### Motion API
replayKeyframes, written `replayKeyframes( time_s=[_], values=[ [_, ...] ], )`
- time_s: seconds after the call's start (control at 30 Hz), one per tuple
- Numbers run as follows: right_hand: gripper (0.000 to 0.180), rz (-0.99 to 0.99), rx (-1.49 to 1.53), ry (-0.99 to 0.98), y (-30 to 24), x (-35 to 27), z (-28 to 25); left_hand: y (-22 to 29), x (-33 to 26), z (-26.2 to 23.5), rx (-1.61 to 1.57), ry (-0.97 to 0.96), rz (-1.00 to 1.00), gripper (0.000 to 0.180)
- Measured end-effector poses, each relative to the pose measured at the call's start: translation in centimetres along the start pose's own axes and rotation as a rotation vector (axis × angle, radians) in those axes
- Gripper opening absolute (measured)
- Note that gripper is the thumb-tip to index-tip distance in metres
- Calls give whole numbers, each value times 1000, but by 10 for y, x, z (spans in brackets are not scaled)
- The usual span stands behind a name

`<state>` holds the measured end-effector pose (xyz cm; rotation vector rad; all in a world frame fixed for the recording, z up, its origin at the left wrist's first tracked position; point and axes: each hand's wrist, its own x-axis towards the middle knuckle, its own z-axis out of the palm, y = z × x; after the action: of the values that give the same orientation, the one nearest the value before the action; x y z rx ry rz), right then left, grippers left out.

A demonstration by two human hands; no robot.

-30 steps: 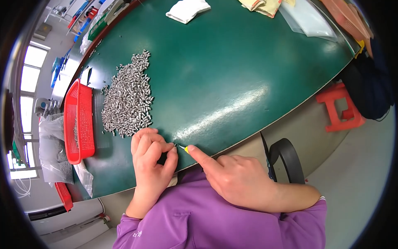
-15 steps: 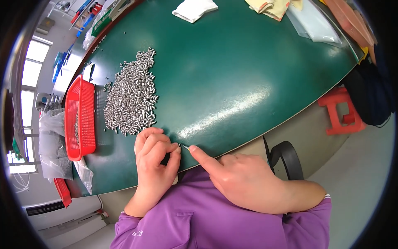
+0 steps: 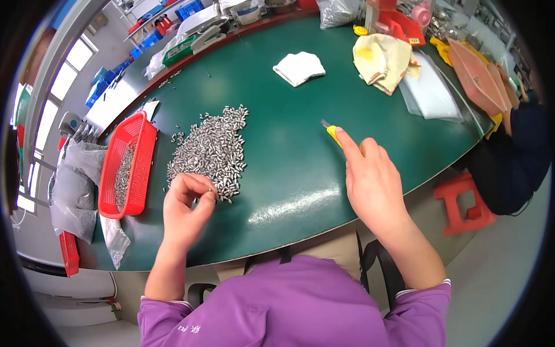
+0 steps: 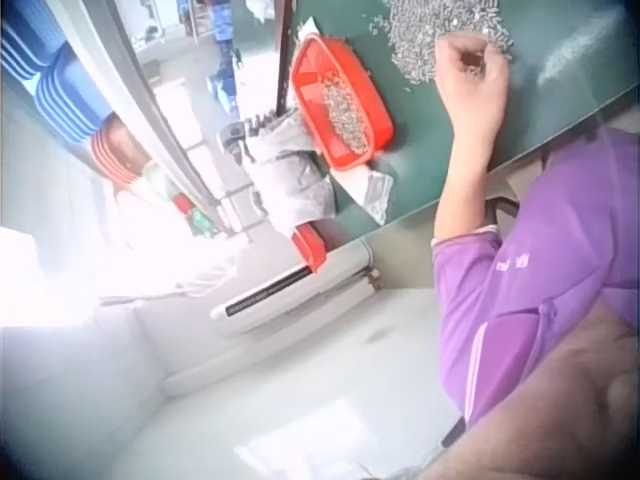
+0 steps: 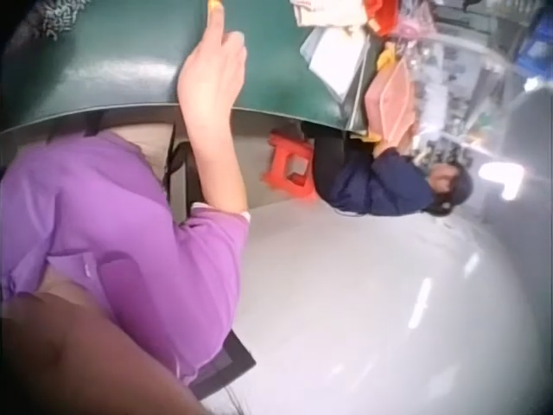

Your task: Manually inspecting and sorting small metal components on a workbench using a utility knife.

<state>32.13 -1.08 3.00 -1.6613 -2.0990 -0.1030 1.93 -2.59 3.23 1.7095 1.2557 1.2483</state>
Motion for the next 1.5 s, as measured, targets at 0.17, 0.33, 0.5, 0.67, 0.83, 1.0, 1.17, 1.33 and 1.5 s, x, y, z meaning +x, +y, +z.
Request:
replayKeyframes(
  time_s=[0.17, 0.33, 0.5, 0.67, 0.83, 1.0, 1.17, 1.33, 1.5],
  values=[
    [45, -96, -132, 18, 9, 30, 21, -17, 28, -17, -308, 39, -221, 16],
    [38, -339, 215, -23, -47, 85, 35, -45, 20, -24, -464, 49, -245, 11],
    [36, -461, 426, -51, -79, 156, 109, -48, 22, -22, -555, 28, -227, 10],
    [28, -426, 419, -64, -75, 189, 170, -48, 25, -22, -568, 0, -260, 12],
    [21, -386, 475, -94, -92, 168, 168, -51, 21, -22, -579, 43, -307, 11],
    [22, -320, 519, -139, -101, 149, 154, -44, 22, -20, -606, 13, -320, 11],
    [24, -270, 638, -187, -112, 125, 141, -47, 24, -22, -679, 22, -347, 10],
    [26, -303, 766, -152, -126, 105, 133, -52, 22, -24, -767, 1, -340, 12],
    [25, -406, 818, -118, -137, 94, 128, -51, 21, -21, -853, -6, -327, 9]
  ],
)
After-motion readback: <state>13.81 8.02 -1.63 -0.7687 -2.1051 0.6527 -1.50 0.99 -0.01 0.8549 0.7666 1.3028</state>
